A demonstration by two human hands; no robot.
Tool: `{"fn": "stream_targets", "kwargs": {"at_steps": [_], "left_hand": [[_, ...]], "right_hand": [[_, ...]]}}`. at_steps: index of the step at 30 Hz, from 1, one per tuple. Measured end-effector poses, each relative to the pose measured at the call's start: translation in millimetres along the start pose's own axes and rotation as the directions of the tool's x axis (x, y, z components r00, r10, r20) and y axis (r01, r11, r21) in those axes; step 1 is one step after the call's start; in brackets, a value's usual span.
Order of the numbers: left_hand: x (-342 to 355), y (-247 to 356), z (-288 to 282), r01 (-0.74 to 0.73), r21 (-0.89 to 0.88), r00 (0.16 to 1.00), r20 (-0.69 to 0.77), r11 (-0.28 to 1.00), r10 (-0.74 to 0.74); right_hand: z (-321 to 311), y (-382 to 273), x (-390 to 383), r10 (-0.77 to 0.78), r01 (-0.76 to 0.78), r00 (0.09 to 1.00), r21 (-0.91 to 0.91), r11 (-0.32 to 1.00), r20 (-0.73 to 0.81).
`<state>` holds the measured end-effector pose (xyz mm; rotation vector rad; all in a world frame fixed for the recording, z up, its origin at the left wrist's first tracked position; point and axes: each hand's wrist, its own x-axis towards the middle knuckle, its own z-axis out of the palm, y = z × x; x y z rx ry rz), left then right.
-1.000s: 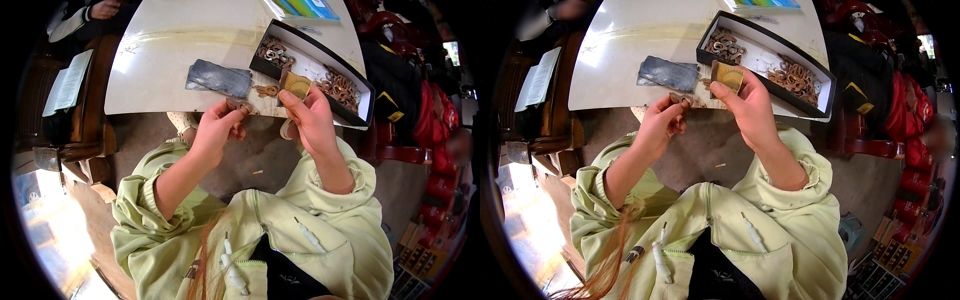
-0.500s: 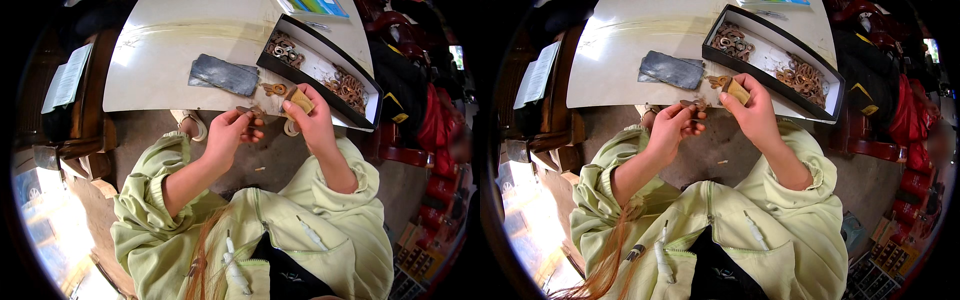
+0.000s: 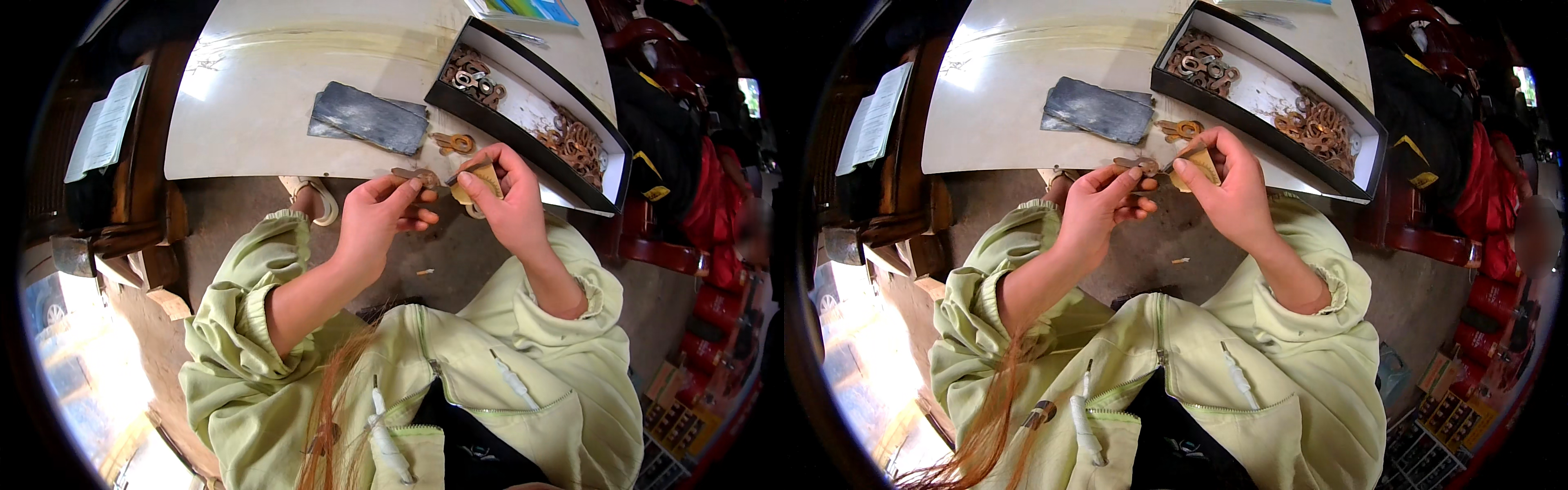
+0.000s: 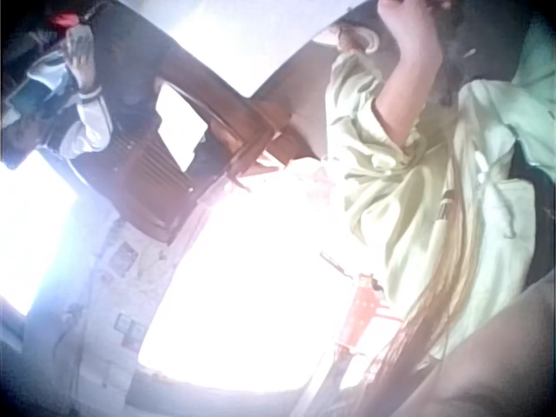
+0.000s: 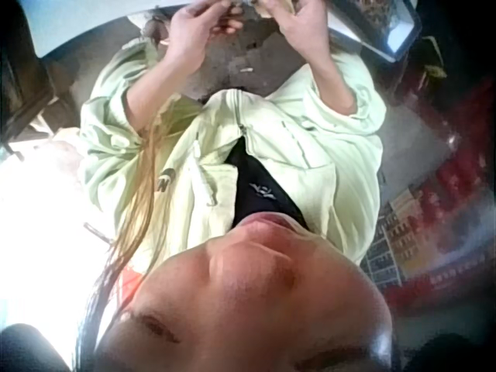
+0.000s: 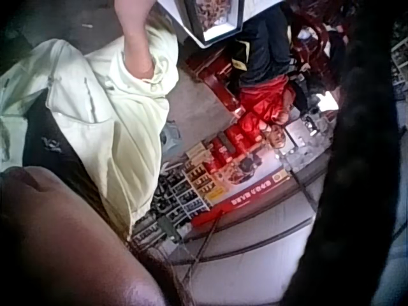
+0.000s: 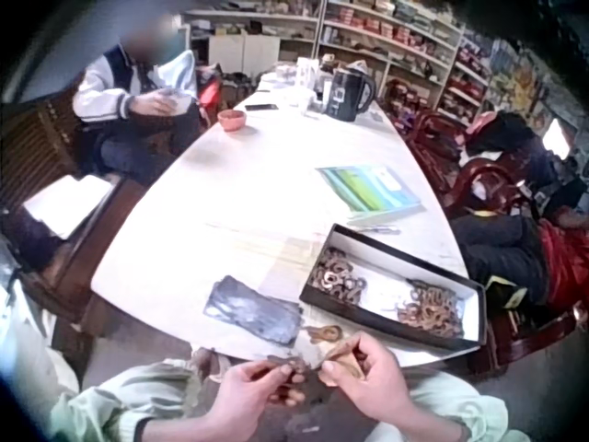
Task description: The person sits at a table and uses a sanding block to smooth the edges of small wooden keychains. They handle the items one by one, rotating them to sand different sides, and place the finished pieces into a black box on the table.
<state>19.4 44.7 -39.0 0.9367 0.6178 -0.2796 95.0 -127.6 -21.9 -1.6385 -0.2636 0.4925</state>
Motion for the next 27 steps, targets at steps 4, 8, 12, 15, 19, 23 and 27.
{"fn": "stream_targets", "kwargs": {"at_steps": [4,8,12,15,19,23,27], "left_hand": [[0.3,-0.8,3.9,-0.019,0.005,1.000,0.018,1.000,0.019],[2.4,-5.7,4.1,-0.024,-0.004,0.999,0.048,1.000,0.024],[2.6,-12.0,8.0,-0.028,-0.015,0.999,0.020,1.000,0.028],[3.5,-21.9,14.4,-0.025,-0.020,1.000,-0.001,0.999,0.025],[6.0,-35.7,23.5,-0.049,-0.063,0.998,-0.033,0.997,0.047],[8.9,-38.8,32.8,-0.064,-0.072,0.996,-0.066,0.995,0.059],[13.5,-40.9,37.4,-0.064,-0.097,0.994,-0.092,0.993,0.055]], "right_hand": [[-1.1,0.3,0.0,-0.001,0.000,1.000,-0.056,0.998,-0.029],[-3.8,-0.9,-1.5,-0.044,0.041,0.998,-0.062,0.997,-0.053],[-12.9,-10.8,-4.8,-0.077,0.069,0.990,-0.071,0.995,-0.119],[-23.7,-5.4,-5.9,-0.267,0.245,0.944,-0.134,0.960,-0.193],[-28.2,2.9,-18.3,-0.261,0.250,0.934,-0.075,0.965,-0.244],[-24.9,11.7,-28.2,-0.158,0.167,0.963,0.021,0.986,-0.219],[-24.8,15.7,-28.4,-0.029,0.055,0.981,0.129,0.990,-0.194]]}}
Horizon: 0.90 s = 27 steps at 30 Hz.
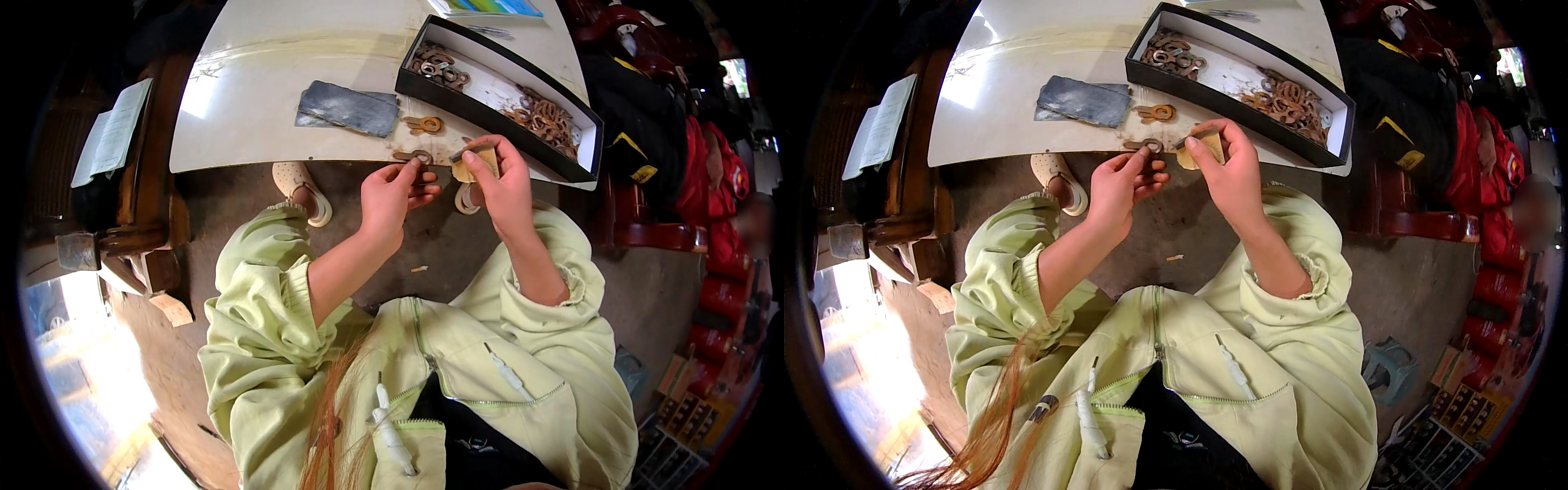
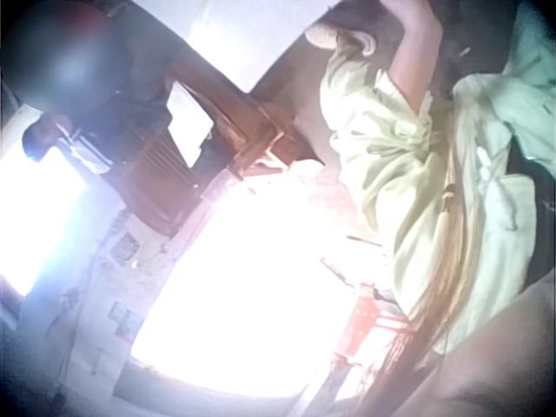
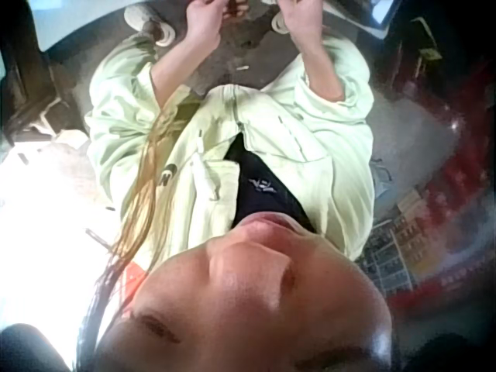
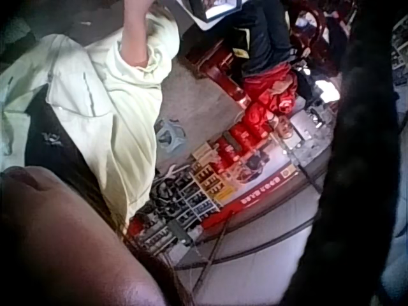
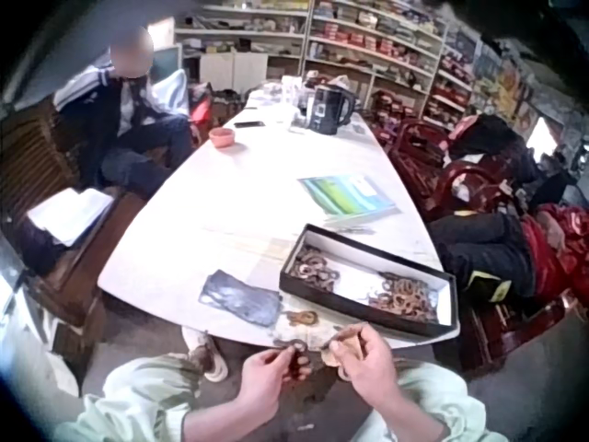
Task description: The person sits at a table and uses a sanding block to smooth the edges of small wooden keychains. They handle the items one by one, rotating them to sand different sides, and place the finished pieces into a black box on the table.
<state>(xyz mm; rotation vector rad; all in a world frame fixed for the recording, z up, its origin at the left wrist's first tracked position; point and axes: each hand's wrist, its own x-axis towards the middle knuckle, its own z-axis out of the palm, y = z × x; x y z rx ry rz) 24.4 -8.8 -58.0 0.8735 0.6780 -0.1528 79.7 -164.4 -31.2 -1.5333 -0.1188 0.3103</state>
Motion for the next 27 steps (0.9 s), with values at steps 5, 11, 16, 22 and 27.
{"fn": "stream_targets", "kwargs": {"at_steps": [5,11,16,22,27], "left_hand": [[3.3,-3.8,-3.4,0.006,0.015,0.999,0.041,1.000,-0.007],[2.0,-0.1,-9.0,-0.017,0.052,0.998,0.063,0.999,0.014],[-0.5,1.9,-14.5,0.023,0.119,0.997,0.074,0.993,-0.032],[-9.8,-0.5,-20.2,-0.423,0.580,0.903,0.205,0.696,0.378],[0.7,4.1,-25.0,-0.752,0.639,0.323,0.569,-0.160,0.756]], "right_hand": [[-2.6,9.7,4.6,0.123,-0.128,0.992,0.198,0.972,0.036],[-0.8,7.1,3.2,0.160,-0.157,0.987,0.180,0.971,-0.004],[5.0,7.7,1.8,0.040,-0.046,0.997,-0.083,0.995,-0.071],[17.5,12.4,8.4,-0.704,0.628,0.673,-0.676,0.385,0.225],[14.3,31.3,7.9,-0.684,0.662,0.622,-0.723,0.199,0.381]]}}
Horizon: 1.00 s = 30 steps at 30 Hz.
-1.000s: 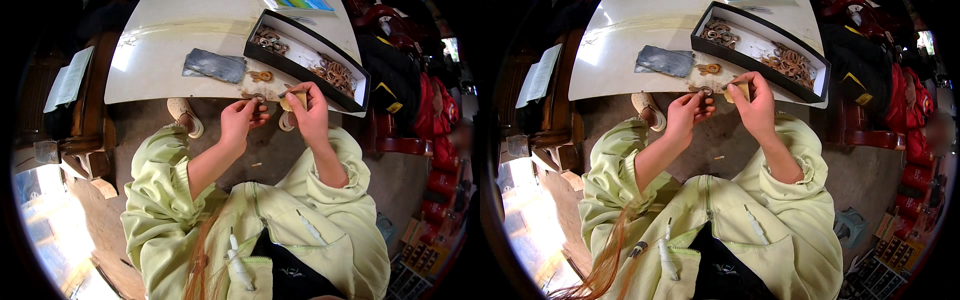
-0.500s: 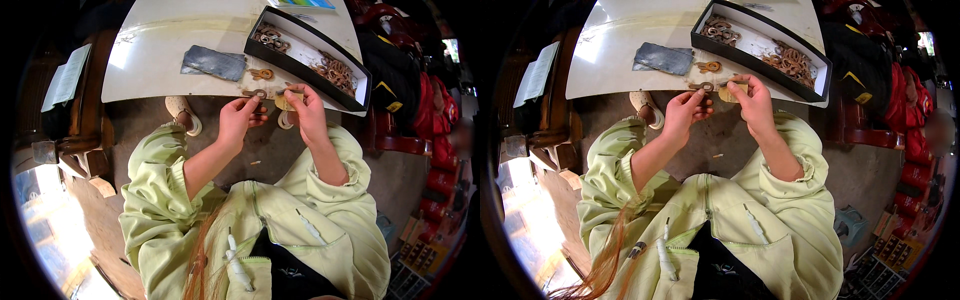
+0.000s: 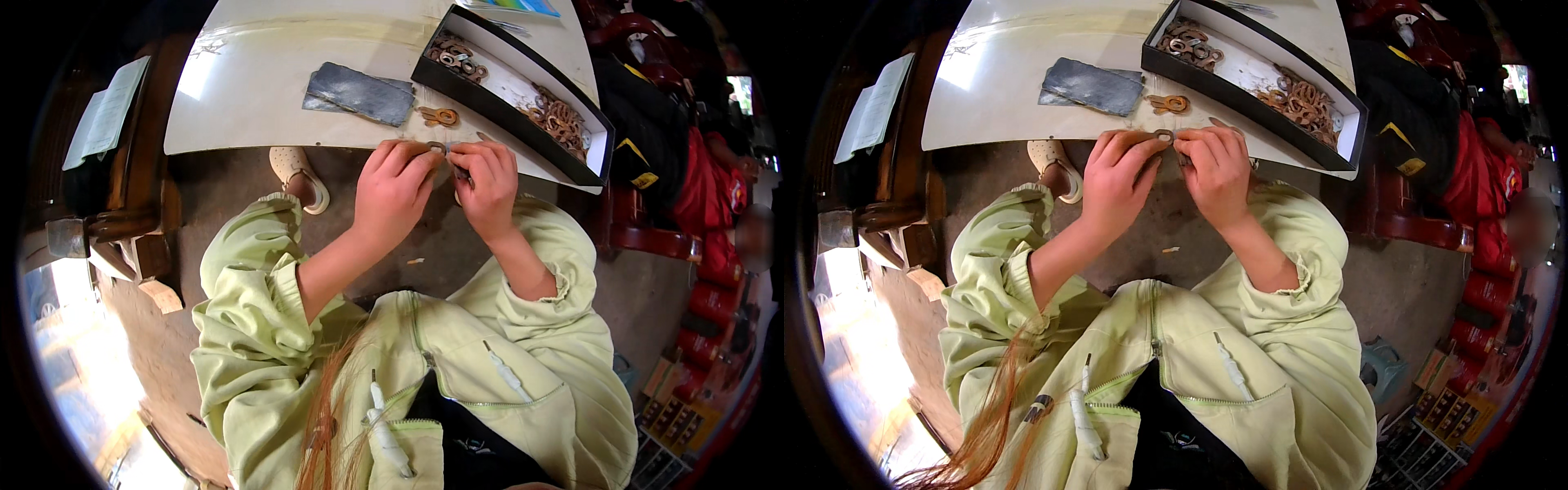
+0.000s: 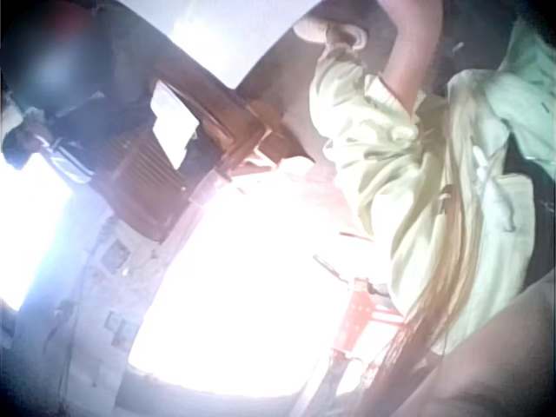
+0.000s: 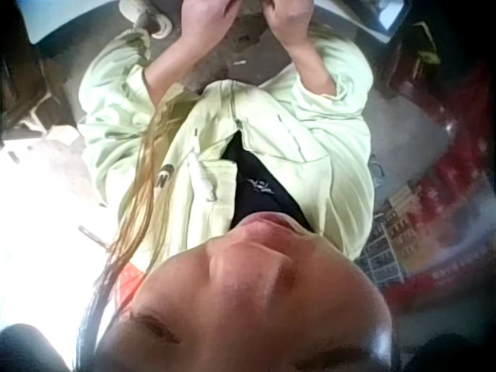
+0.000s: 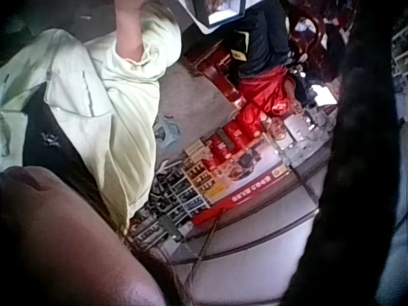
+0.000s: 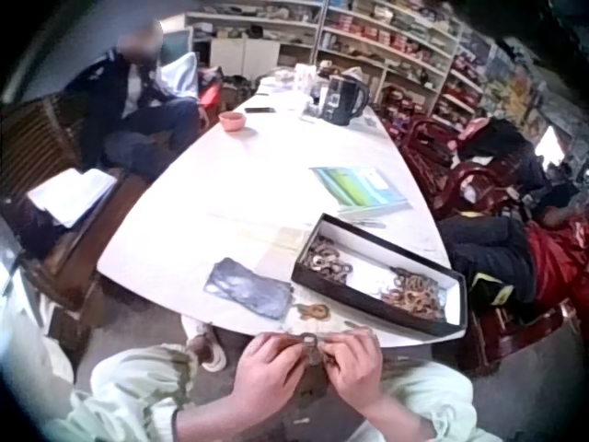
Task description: The person sits at a table and uses a sanding block to smooth the edges of small wooden keychains. They handle the items one by one, rotating them to sand different sides, and place the finished pieces into a black box on the table.
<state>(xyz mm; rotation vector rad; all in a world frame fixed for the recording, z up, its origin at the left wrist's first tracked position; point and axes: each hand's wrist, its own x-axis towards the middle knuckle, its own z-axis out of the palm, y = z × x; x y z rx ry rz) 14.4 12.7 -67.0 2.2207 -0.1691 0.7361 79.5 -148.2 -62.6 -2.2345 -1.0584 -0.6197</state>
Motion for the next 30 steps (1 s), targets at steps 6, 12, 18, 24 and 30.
{"fn": "stream_targets", "kwargs": {"at_steps": [6,12,18,24,30], "left_hand": [[-1.0,-25.0,8.9,-0.213,0.180,0.977,0.039,0.960,0.209],[3.4,-32.1,8.6,-0.233,0.144,0.972,0.035,0.962,0.231],[5.2,-32.0,8.9,-0.229,0.136,0.973,0.007,0.964,0.230],[4.6,-33.2,11.8,-0.219,0.123,0.973,-0.044,0.968,0.226],[4.0,-33.6,16.0,-0.205,0.075,0.974,-0.079,0.976,0.210]], "right_hand": [[9.0,1.9,-8.8,0.032,-0.031,0.999,0.061,0.998,-0.026],[8.3,-1.3,-7.6,0.013,-0.012,1.000,0.058,0.998,-0.001],[10.5,0.3,-10.2,0.034,-0.035,0.999,0.039,0.999,0.015],[4.5,-4.7,-12.2,-0.052,0.057,0.998,-0.176,0.983,0.032],[5.7,-9.2,-15.3,-0.074,0.081,0.997,-0.327,0.942,0.034]]}}
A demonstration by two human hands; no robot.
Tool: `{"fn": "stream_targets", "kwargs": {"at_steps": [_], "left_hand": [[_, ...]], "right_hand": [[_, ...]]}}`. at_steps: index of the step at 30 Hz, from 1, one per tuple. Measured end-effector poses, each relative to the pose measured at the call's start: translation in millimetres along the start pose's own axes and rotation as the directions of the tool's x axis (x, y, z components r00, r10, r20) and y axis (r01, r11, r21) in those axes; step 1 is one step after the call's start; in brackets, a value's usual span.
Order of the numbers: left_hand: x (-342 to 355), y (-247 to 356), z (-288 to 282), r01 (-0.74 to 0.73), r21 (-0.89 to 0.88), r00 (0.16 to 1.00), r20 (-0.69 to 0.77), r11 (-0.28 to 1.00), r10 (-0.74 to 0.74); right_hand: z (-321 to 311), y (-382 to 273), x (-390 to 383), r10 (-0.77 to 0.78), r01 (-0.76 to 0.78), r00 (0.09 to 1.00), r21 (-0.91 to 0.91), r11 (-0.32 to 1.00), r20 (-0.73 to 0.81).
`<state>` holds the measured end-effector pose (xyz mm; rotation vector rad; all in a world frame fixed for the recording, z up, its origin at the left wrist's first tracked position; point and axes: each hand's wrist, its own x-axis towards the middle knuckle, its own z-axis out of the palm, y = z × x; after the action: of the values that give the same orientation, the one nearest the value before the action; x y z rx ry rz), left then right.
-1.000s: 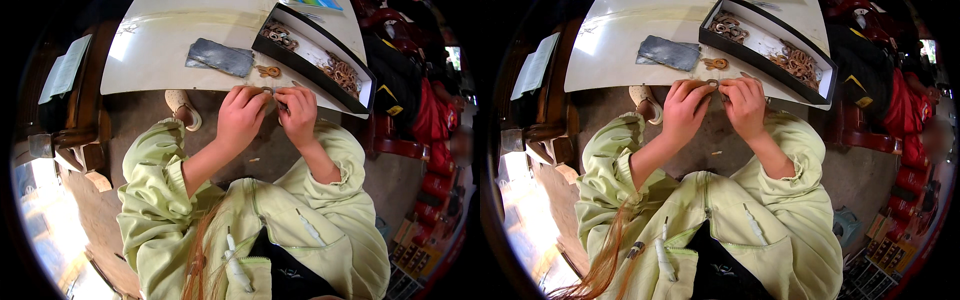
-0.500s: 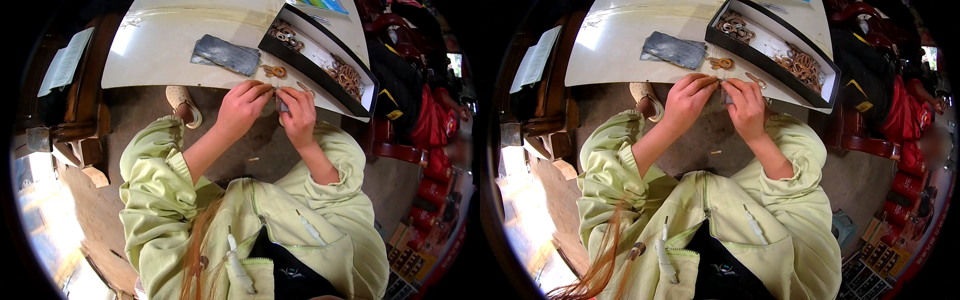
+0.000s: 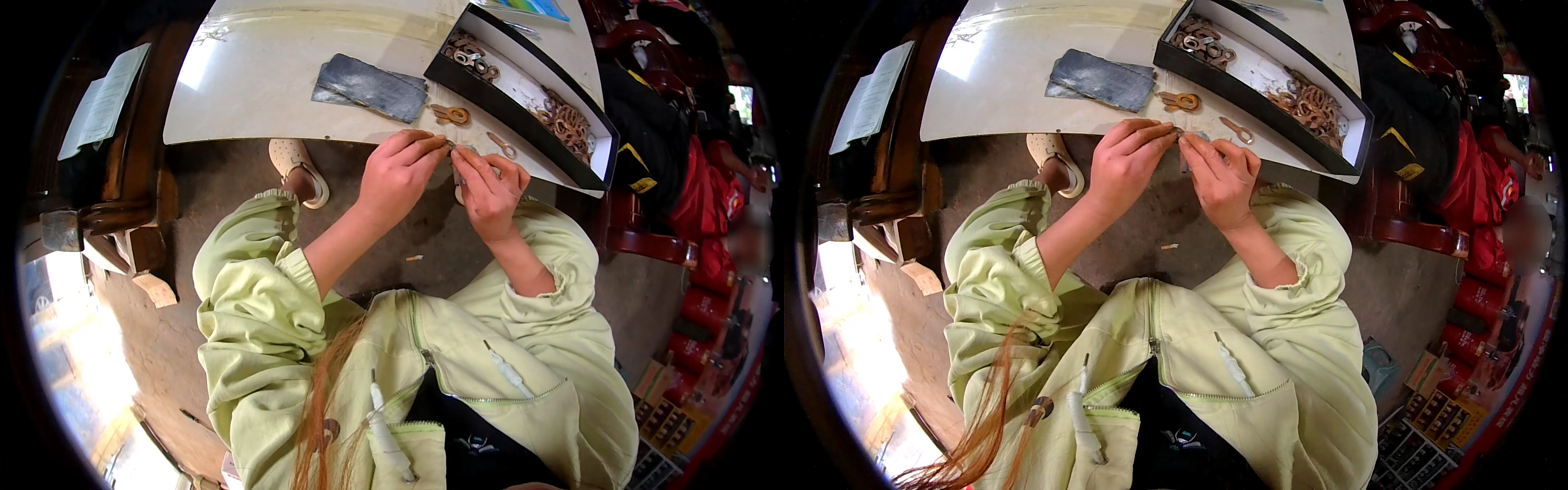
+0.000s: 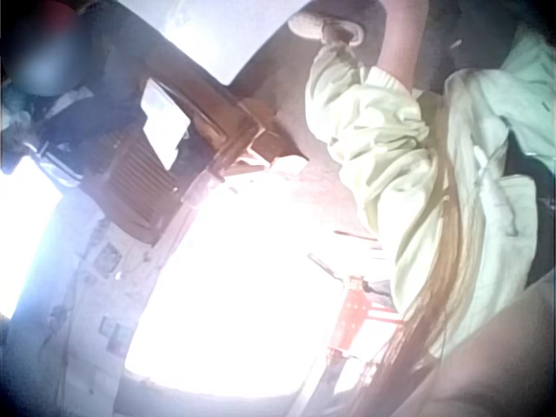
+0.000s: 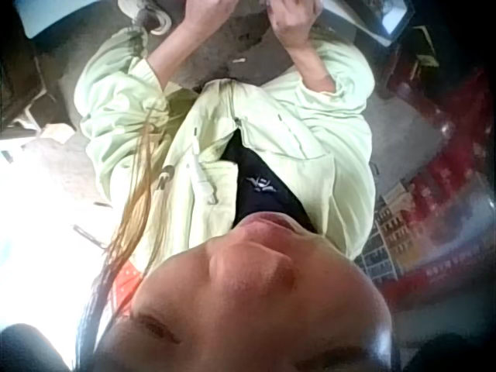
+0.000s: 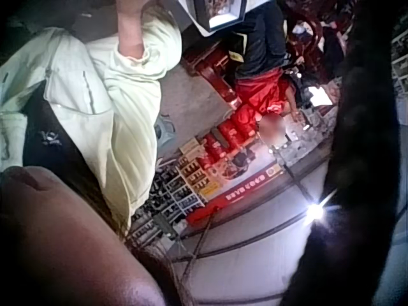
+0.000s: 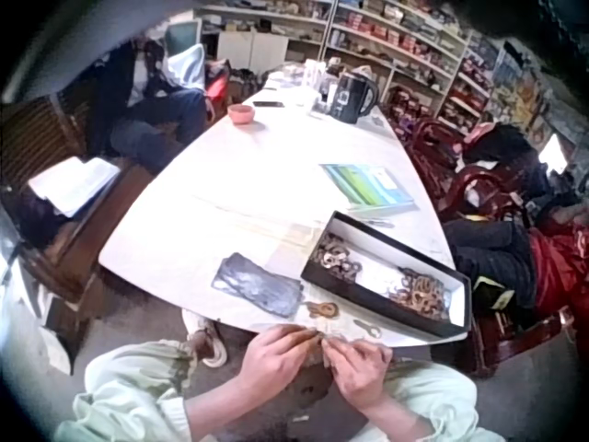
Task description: The person sits at a table and uses a sanding block to smooth the edges of small wooden keychains. They handle the items one by one, rotating them to sand different sides, and place the finished pieces into a black box on the table.
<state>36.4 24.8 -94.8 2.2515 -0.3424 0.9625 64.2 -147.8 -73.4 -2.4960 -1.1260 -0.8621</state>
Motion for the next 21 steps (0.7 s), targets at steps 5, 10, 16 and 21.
{"fn": "stream_targets", "kwargs": {"at_steps": [5,10,16,21], "left_hand": [[0.1,-3.7,-0.3,-0.025,0.010,1.000,0.005,1.000,0.025],[2.1,-1.6,-0.2,-0.004,-0.018,1.000,0.014,1.000,0.005],[1.0,-3.4,2.3,-0.007,-0.032,1.000,-0.015,0.999,0.007],[-0.2,-3.6,1.4,0.004,-0.012,1.000,-0.027,1.000,-0.005]], "right_hand": [[2.9,3.1,1.0,-0.021,0.021,1.000,0.016,1.000,-0.008],[4.3,4.1,4.9,-0.033,0.034,0.999,0.004,0.999,-0.031],[-0.2,0.1,-0.6,-0.007,0.007,1.000,-0.002,1.000,-0.006],[1.7,-0.8,0.7,0.012,-0.012,1.000,0.017,1.000,0.005]]}}
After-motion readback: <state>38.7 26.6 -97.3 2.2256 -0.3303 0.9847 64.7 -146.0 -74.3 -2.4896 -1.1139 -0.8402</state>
